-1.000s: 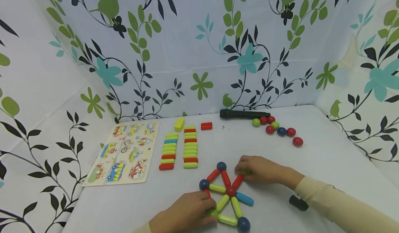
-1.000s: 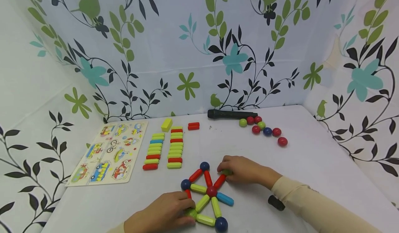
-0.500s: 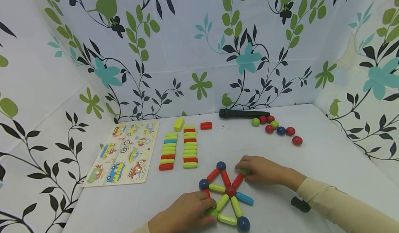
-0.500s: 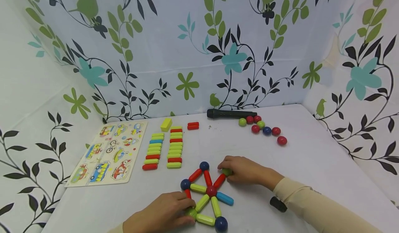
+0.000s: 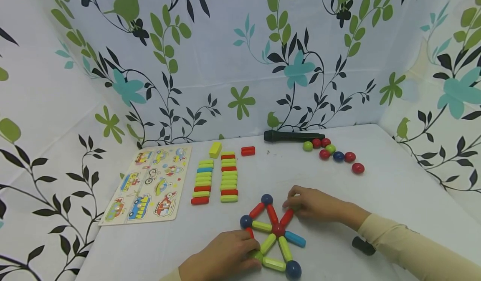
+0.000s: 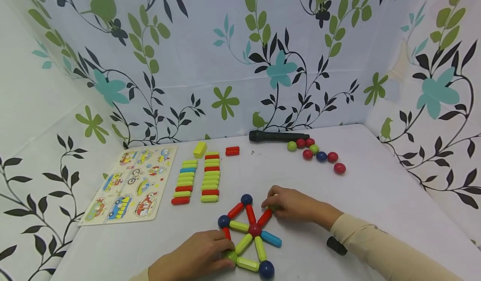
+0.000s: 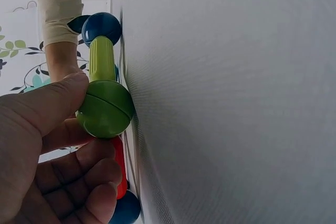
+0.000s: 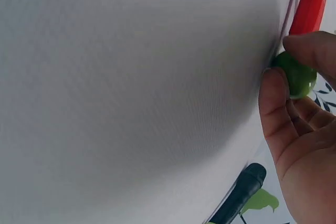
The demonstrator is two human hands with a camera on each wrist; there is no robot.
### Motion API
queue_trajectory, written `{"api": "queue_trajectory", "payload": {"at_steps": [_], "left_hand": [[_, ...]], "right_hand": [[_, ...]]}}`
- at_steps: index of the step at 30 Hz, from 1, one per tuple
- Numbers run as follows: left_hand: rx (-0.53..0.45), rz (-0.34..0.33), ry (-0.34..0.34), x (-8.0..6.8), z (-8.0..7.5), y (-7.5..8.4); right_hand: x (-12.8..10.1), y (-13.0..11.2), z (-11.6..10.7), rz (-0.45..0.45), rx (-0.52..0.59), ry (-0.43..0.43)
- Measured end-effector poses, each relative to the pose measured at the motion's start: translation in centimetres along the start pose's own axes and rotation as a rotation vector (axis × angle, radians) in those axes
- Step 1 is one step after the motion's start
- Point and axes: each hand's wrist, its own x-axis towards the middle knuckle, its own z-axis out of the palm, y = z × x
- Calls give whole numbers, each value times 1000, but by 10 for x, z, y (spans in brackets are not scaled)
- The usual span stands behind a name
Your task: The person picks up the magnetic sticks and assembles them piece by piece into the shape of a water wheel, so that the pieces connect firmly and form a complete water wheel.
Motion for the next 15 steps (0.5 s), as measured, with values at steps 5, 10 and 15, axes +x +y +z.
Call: {"api": "queue_trajectory", "payload": {"at_steps": [5, 10, 15], "left_hand": [[-2, -4, -9, 1, 0, 1], [-9, -6, -10, 1, 0, 1], [-11, -8, -13, 1, -1, 2]], "right_hand": [[0, -1, 2, -65, -41, -13], [-1, 0, 2, -56, -7, -5], [-2, 0, 4, -49, 5, 10]]}}
